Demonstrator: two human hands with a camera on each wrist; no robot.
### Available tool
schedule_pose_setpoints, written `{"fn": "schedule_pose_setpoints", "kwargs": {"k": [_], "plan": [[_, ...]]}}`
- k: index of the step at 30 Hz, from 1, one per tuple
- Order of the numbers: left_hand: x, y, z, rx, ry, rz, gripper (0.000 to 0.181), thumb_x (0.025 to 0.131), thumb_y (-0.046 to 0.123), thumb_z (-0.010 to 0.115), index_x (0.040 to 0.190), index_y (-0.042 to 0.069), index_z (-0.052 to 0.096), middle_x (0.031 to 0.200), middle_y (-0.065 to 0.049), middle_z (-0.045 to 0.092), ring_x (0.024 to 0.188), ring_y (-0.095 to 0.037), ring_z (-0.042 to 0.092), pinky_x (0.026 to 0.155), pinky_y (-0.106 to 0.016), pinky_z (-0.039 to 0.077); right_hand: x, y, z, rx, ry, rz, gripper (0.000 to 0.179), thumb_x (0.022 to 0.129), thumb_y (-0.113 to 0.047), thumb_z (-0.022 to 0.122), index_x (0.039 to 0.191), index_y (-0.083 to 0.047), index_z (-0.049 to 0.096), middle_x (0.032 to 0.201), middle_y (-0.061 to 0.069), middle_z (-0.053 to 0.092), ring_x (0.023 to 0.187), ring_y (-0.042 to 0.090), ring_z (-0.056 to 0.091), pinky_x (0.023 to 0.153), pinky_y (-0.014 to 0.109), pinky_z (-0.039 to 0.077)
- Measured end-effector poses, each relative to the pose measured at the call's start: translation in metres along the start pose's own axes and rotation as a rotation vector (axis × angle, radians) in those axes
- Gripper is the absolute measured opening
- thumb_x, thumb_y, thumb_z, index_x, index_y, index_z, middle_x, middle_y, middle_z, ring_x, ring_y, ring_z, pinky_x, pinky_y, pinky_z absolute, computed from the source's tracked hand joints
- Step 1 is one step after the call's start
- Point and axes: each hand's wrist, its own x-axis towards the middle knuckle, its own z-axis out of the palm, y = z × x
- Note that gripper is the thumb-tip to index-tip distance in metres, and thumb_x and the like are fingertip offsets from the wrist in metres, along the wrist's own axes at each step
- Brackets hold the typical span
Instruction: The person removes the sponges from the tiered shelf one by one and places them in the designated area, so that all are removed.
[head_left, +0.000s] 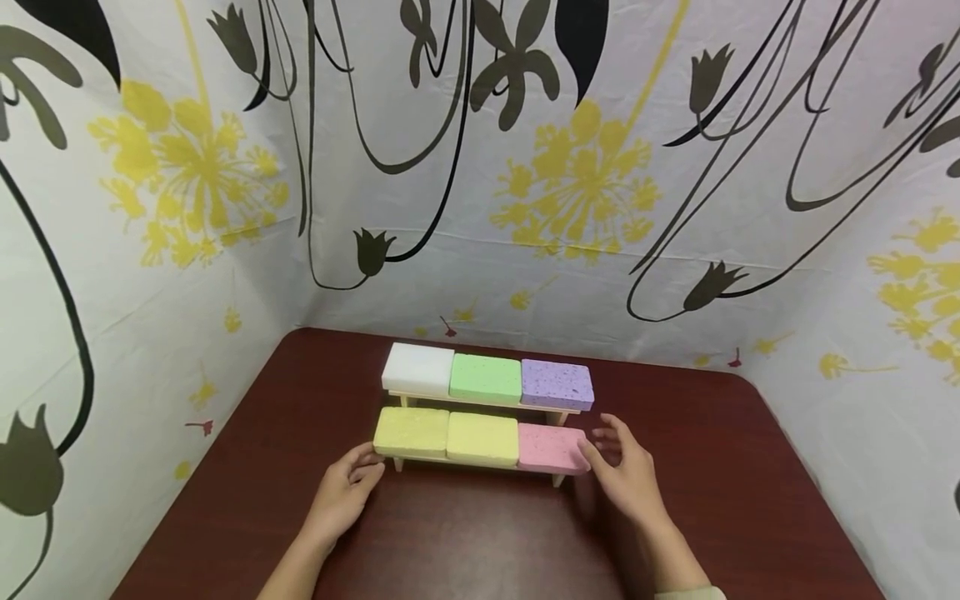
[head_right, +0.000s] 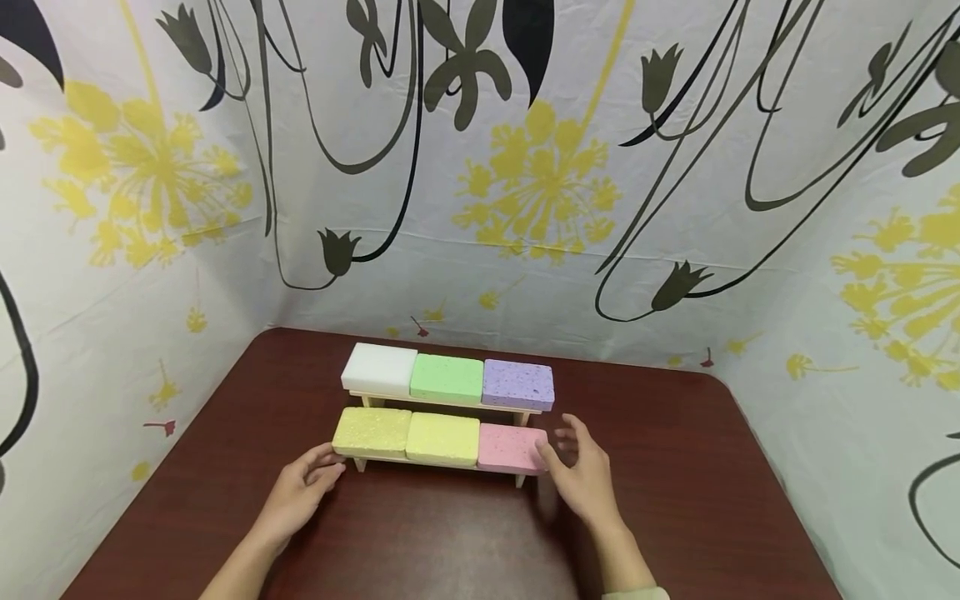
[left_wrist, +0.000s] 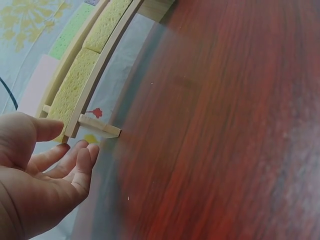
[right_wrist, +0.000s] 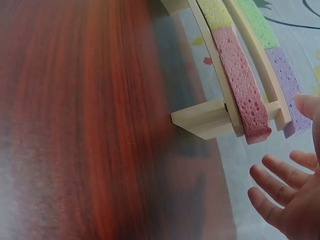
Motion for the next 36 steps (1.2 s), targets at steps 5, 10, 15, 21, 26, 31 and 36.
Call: {"fn": "schedule_pose_setpoints", "kwargs": {"k": [5,10,15,21,26,31,36], "plan": [[0.002,0.000,0.002,-0.007,0.026,-0.002,0.047,0.102,0.014,0.062,0.145,-0.001,0.050,0.129,-0.017,0.063,0.121,-0.033,0.060,0.099,-0.044,0.053,0.006,0.001,0.000,0.015,-0.005,0.022,0.055,0.092,-0.021,0.078,0.137,-0.002,0.054,0.113,0.019,0.070,0.098,0.032,0.070,0.086,0.047,0.058],[0.002,0.002,0.003,-0.033,0.031,-0.022,0.049,0.102,0.016,0.062,0.145,-0.003,0.049,0.133,-0.021,0.059,0.125,-0.035,0.058,0.100,-0.043,0.052,0.012,0.002,-0.001,0.020,-0.036,0.036,0.059,0.093,-0.024,0.076,0.141,-0.001,0.051,0.117,0.020,0.068,0.102,0.033,0.069,0.090,0.052,0.056],[0.003,0.003,0.004,-0.066,0.038,-0.041,0.047,0.100,0.013,0.064,0.142,-0.005,0.052,0.127,-0.019,0.063,0.120,-0.032,0.062,0.091,-0.031,0.056,0.017,0.002,-0.002,-0.005,-0.056,0.054,0.061,0.094,-0.029,0.075,0.143,-0.003,0.049,0.119,0.018,0.068,0.101,0.031,0.068,0.084,0.043,0.056],[0.003,0.005,0.006,-0.113,0.035,-0.064,0.045,0.100,0.011,0.064,0.138,-0.011,0.053,0.119,-0.020,0.067,0.107,-0.028,0.066,0.088,-0.034,0.057,0.022,0.000,-0.002,-0.013,-0.065,0.058,0.062,0.094,-0.031,0.075,0.144,-0.004,0.049,0.119,0.017,0.068,0.100,0.029,0.068,0.081,0.038,0.054],[0.003,0.004,0.008,-0.158,0.022,-0.079,0.044,0.101,0.010,0.062,0.138,-0.013,0.052,0.120,-0.021,0.067,0.108,-0.028,0.066,0.090,-0.036,0.056,0.026,-0.001,-0.001,-0.004,-0.075,0.057,0.062,0.094,-0.030,0.075,0.144,-0.004,0.049,0.120,0.018,0.068,0.102,0.031,0.068,0.086,0.044,0.054],[0.005,0.002,0.008,-0.186,0.006,-0.067,0.045,0.103,0.008,0.058,0.139,-0.018,0.047,0.122,-0.026,0.065,0.109,-0.030,0.065,0.089,-0.034,0.057,0.032,-0.003,-0.001,0.008,-0.079,0.052,0.063,0.094,-0.030,0.075,0.144,-0.002,0.048,0.121,0.020,0.067,0.104,0.032,0.068,0.089,0.047,0.054],[0.006,0.001,0.007,-0.219,0.003,-0.077,0.045,0.103,0.007,0.057,0.139,-0.018,0.046,0.121,-0.026,0.065,0.107,-0.027,0.066,0.087,-0.030,0.057,0.037,-0.005,-0.002,0.004,-0.094,0.061,0.066,0.095,-0.033,0.074,0.145,-0.002,0.046,0.121,0.019,0.067,0.104,0.031,0.067,0.087,0.044,0.055]]}}
